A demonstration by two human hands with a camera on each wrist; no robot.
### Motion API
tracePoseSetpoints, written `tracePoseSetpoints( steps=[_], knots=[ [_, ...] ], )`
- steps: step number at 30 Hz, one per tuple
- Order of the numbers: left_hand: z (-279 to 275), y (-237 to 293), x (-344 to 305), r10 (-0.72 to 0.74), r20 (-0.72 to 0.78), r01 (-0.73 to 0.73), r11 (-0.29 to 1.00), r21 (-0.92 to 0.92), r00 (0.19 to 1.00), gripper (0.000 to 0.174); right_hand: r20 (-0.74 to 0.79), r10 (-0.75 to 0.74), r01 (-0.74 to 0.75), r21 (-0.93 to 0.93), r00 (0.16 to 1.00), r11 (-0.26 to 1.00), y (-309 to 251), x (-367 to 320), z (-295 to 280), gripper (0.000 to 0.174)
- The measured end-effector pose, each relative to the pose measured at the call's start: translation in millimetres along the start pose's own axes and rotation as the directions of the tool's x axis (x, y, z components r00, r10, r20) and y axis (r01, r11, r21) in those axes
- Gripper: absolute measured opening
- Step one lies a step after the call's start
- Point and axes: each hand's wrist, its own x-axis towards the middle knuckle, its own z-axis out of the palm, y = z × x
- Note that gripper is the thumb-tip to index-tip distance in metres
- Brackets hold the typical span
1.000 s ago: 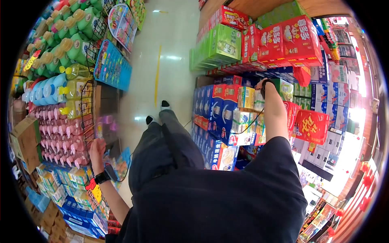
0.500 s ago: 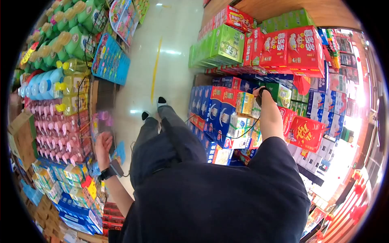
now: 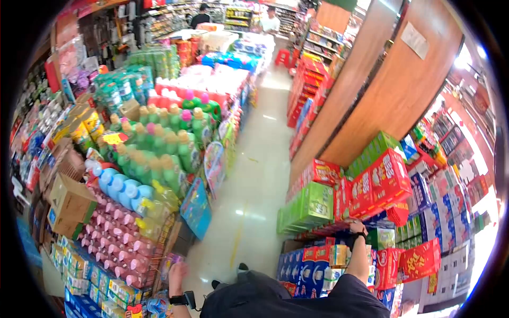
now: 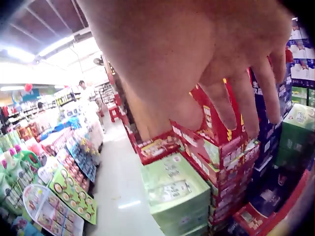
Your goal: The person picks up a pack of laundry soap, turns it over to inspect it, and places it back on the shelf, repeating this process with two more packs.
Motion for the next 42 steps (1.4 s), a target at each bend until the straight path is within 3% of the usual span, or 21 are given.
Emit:
tracePoseSetpoints(
  steps=[2, 3, 4, 6, 9, 13, 17, 19, 22, 25, 28, 33, 36, 42],
  knots=[
    [-10, -1, 7, 0.094, 0.022, -0.093, 0.996, -0.007, 0.995, 0.038, -0.045, -0.247, 0.236, -0.172, 0.968, 0.956, 14, 35, 11, 0.056],
    [-8, 14, -1, 0.087, 0.005, -0.087, 0.996, 0.013, 0.996, 0.035, -0.083, -0.118, 0.115, -0.041, 0.990, 0.993, -35, -73, -54, 0.057],
    [-12, 16, -4, 0.094, -0.004, -0.094, 0.995, 0.036, 0.996, 0.035, -0.119, -0.115, 0.117, 0.010, 0.986, 0.993, -46, -90, -63, 0.055],
    [-27, 17, -6, 0.102, -0.018, -0.100, 0.991, 0.091, 0.995, 0.034, -0.110, -0.226, 0.237, 0.095, 0.968, 0.967, -75, -134, -82, 0.051],
    [-49, 14, -18, 0.141, 0.003, -0.141, 0.990, 0.026, 0.990, 0.034, -0.248, -0.426, 0.483, 0.265, 0.870, 0.834, -113, -187, -76, 0.047],
    [-71, 12, -33, 0.203, 0.000, -0.203, 0.979, 0.016, 0.979, 0.035, -0.170, -0.673, 0.693, 0.232, 0.720, 0.683, -196, -272, -66, 0.043],
    [-83, 20, -64, 0.315, -0.084, -0.304, 0.945, 0.119, 0.945, 0.038, -0.003, -0.844, 0.831, 0.177, 0.536, 0.527, -265, -294, 2, 0.048],
    [-93, 5, -72, 0.304, -0.104, -0.298, 0.952, 0.071, 0.947, 0.037, 0.166, -0.915, 0.888, 0.229, 0.368, 0.399, -294, -299, 41, 0.048],
    [-98, -2, -93, 0.277, -0.223, -0.280, 0.960, 0.021, 0.935, 0.036, 0.342, -0.885, 0.826, 0.359, 0.317, 0.434, -323, -300, 127, 0.048],
    [-108, -1, -113, 0.188, -0.321, -0.208, 0.978, -0.030, 0.928, 0.036, 0.555, -0.806, 0.737, 0.454, 0.206, 0.501, -341, -363, 166, 0.048],
    [-116, -5, -119, 0.129, -0.418, -0.177, 0.981, -0.078, 0.899, 0.036, 0.694, -0.709, 0.730, 0.420, 0.124, 0.539, -365, -403, 202, 0.049],
    [-122, -2, -115, 0.115, -0.507, -0.175, 0.982, -0.073, 0.854, 0.038, 0.632, -0.775, 0.815, 0.452, -0.006, 0.363, -421, -450, 259, 0.047],
    [-122, 9, -105, 0.070, -0.578, -0.087, 0.996, -0.001, 0.813, 0.039, 0.646, -0.756, 0.785, 0.522, -0.108, 0.334, -455, -496, 278, 0.045],
    [-120, 29, -91, 0.042, -0.652, -0.060, 0.998, -0.005, 0.757, 0.040, 0.652, -0.678, 0.739, 0.631, -0.340, 0.236, -495, -584, 283, 0.042]
  ],
)
